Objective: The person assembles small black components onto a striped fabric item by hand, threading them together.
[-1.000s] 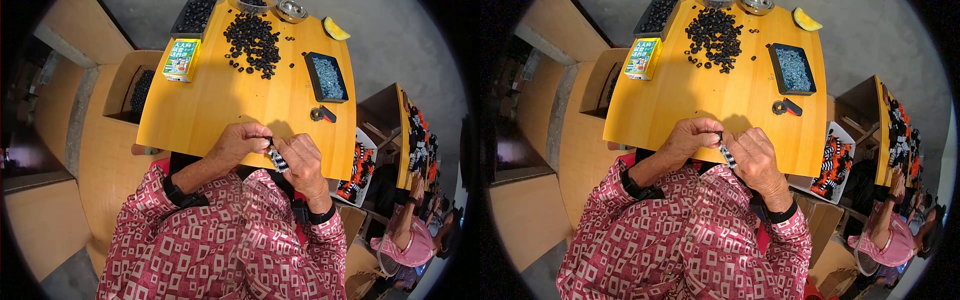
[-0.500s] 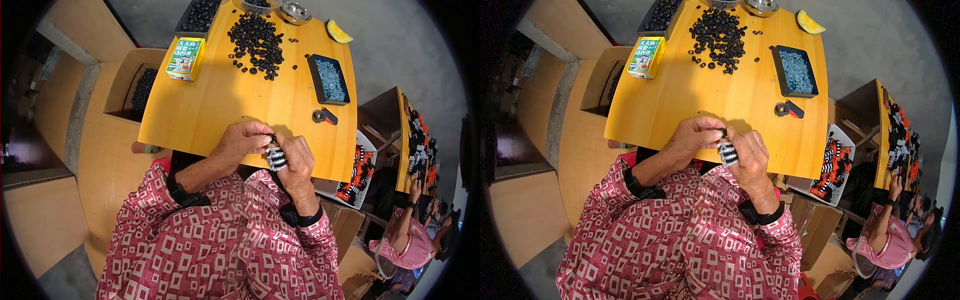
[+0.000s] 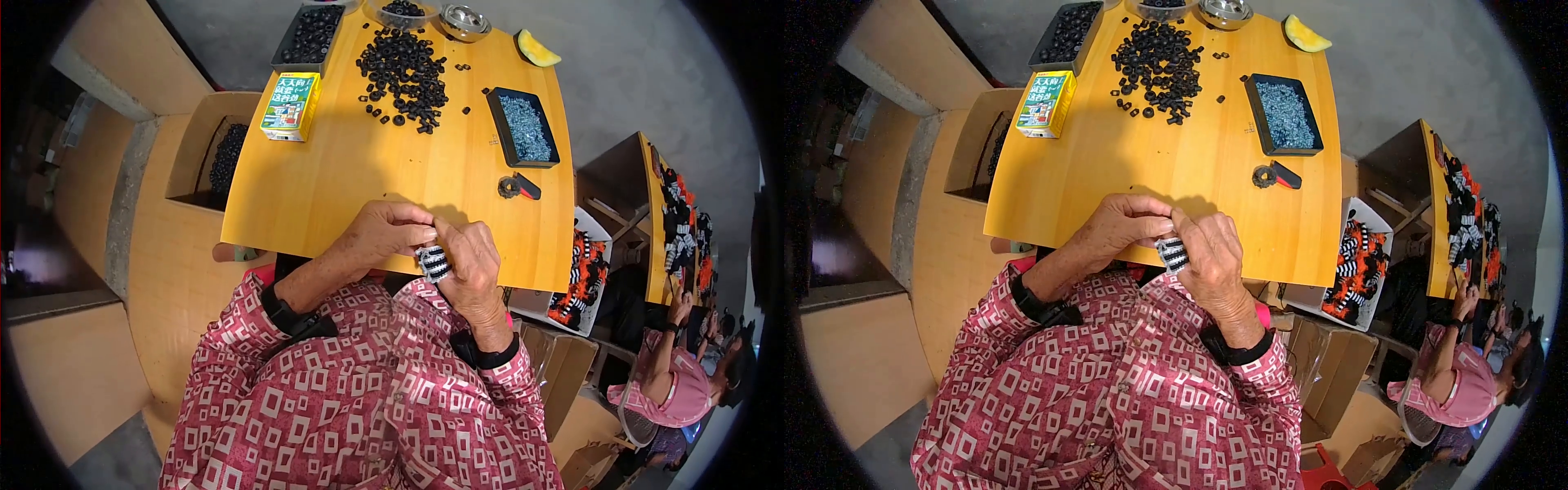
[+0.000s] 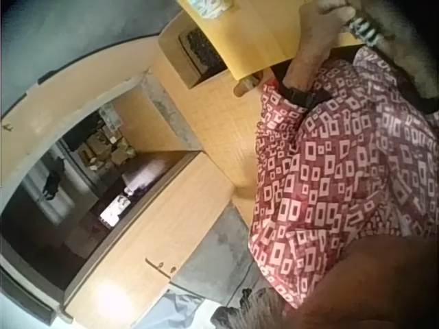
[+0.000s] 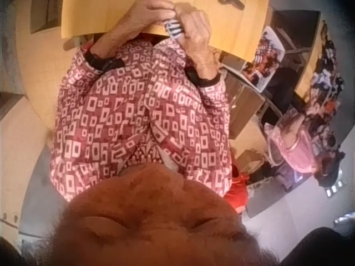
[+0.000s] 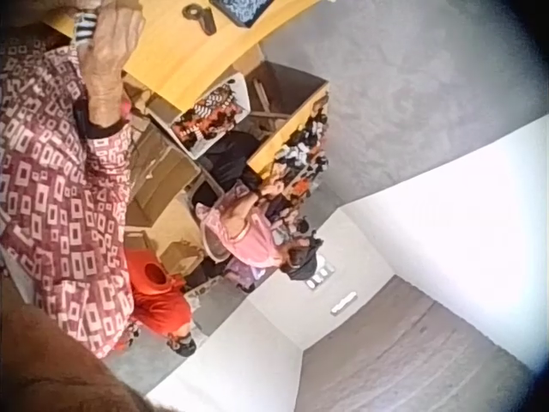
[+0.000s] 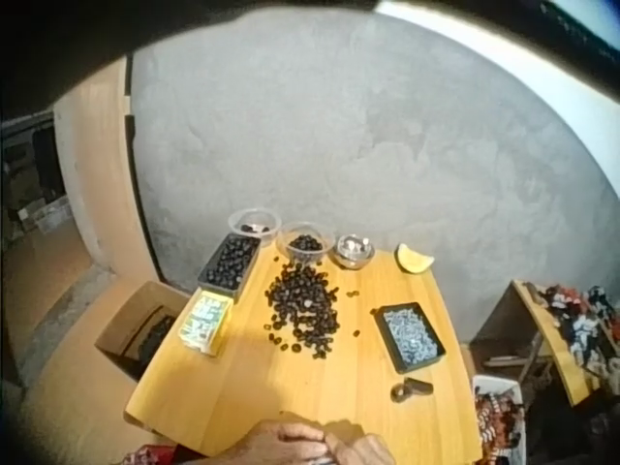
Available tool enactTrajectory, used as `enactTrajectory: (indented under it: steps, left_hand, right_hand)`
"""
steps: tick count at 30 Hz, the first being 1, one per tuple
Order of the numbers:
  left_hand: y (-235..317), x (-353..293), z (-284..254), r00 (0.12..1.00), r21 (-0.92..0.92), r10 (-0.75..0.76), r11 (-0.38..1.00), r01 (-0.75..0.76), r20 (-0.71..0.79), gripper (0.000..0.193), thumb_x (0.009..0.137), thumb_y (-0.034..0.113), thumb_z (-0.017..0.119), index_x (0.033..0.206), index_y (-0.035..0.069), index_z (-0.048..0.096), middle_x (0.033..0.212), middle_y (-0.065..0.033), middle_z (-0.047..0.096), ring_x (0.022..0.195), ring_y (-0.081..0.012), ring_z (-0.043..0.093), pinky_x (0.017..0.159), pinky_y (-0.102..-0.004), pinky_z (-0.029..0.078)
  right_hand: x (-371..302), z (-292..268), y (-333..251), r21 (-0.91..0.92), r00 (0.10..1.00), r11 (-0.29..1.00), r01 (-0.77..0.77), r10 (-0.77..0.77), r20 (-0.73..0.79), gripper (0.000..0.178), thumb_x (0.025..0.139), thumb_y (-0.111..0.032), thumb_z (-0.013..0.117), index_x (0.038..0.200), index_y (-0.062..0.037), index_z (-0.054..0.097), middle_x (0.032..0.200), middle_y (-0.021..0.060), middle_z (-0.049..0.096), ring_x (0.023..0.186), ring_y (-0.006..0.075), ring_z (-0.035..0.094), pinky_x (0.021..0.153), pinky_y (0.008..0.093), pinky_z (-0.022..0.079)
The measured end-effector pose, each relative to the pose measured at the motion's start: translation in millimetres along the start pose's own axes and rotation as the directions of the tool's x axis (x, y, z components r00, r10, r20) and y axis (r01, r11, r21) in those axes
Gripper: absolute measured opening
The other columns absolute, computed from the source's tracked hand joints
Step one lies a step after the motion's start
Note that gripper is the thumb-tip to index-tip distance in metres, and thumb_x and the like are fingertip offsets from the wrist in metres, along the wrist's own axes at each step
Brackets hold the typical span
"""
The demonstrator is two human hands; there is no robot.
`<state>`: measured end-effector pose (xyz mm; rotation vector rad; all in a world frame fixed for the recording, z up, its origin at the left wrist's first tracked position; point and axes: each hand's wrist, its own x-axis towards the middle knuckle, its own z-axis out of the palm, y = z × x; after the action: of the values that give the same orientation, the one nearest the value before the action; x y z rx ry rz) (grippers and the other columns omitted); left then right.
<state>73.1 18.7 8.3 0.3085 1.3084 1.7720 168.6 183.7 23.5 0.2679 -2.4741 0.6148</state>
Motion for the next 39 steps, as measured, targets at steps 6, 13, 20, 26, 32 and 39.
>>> enactTrajectory:
  steps: [6, 13, 20, 26, 32, 39]
  left_hand:
    - [-7, 1, 0, 0.996, 0.005, 0.082, 0.997, -0.082, 0.03, 0.026, 0.093, 0.022, 0.07, 0.108, 0.0, 0.071, 0.09, -0.0008, 0.069, 0.08, -0.007, 0.061, 0.072, -0.0218, 0.05]
    - [-4, 1, 7, 0.993, 0.017, 0.093, 0.996, -0.092, -0.07, 0.02, 0.092, 0.017, 0.069, 0.102, 0.0, 0.073, 0.084, 0.0013, 0.066, 0.075, -0.0056, 0.057, 0.068, -0.0218, 0.046]
    - [-3, 0, 10, 0.986, 0.076, 0.132, 0.989, -0.124, -0.099, 0.019, 0.091, 0.015, 0.071, 0.104, 0.0, 0.073, 0.09, 0.0006, 0.068, 0.081, -0.0066, 0.059, 0.074, -0.0226, 0.047]
    - [-1, 6, 2, 0.999, 0.088, 0.017, 0.996, -0.014, -0.028, 0.024, 0.094, 0.017, 0.069, 0.109, 0.0, 0.072, 0.094, -0.0007, 0.069, 0.086, -0.0068, 0.061, 0.077, -0.0231, 0.049]
    - [-1, 5, 4, 0.999, 0.162, 0.023, 0.986, -0.028, 0.032, 0.027, 0.096, 0.02, 0.066, 0.111, -0.002, 0.071, 0.095, 0.0002, 0.069, 0.088, -0.0067, 0.061, 0.08, -0.0232, 0.05]
    - [-13, 7, 7, 0.995, 0.099, 0.086, 0.992, -0.081, -0.046, 0.023, 0.094, 0.019, 0.066, 0.102, -0.002, 0.073, 0.091, 0.0002, 0.069, 0.085, -0.0073, 0.06, 0.079, -0.0246, 0.048]
  right_hand:
    - [-1, 0, 2, 0.046, 1.0, 0.999, 0.004, -0.004, -0.008, 0.047, 0.067, -0.001, 0.08, 0.112, 0.0006, 0.068, 0.081, 0.0118, 0.06, 0.074, 0.0296, 0.058, 0.067, 0.0383, 0.048]
    - [6, -6, -3, -0.033, 1.0, 0.999, -0.029, 0.029, 0.008, 0.045, 0.07, -0.001, 0.072, 0.114, 0.0011, 0.066, 0.084, 0.012, 0.058, 0.078, 0.0301, 0.058, 0.072, 0.0405, 0.046]
    - [9, -9, -6, -0.107, 0.997, 0.994, 0.021, -0.013, 0.072, 0.041, 0.069, -0.002, 0.07, 0.109, 0.0044, 0.065, 0.085, 0.0137, 0.059, 0.08, 0.0306, 0.059, 0.073, 0.0411, 0.047]
    - [7, -12, 2, -0.106, 0.997, 0.994, 0.041, -0.034, 0.072, 0.04, 0.067, -0.006, 0.072, 0.105, 0.0047, 0.065, 0.083, 0.0134, 0.058, 0.079, 0.0311, 0.059, 0.073, 0.0414, 0.047]
    - [10, -14, 8, -0.109, 0.998, 0.992, 0.059, -0.055, 0.039, 0.04, 0.066, -0.006, 0.071, 0.103, 0.0051, 0.065, 0.081, 0.0131, 0.056, 0.076, 0.031, 0.057, 0.07, 0.0416, 0.046]
    - [4, 1, 10, -0.119, 0.999, 0.992, 0.038, -0.04, -0.019, 0.037, 0.066, -0.003, 0.065, 0.102, 0.006, 0.065, 0.076, 0.0139, 0.055, 0.073, 0.0314, 0.058, 0.067, 0.0417, 0.046]
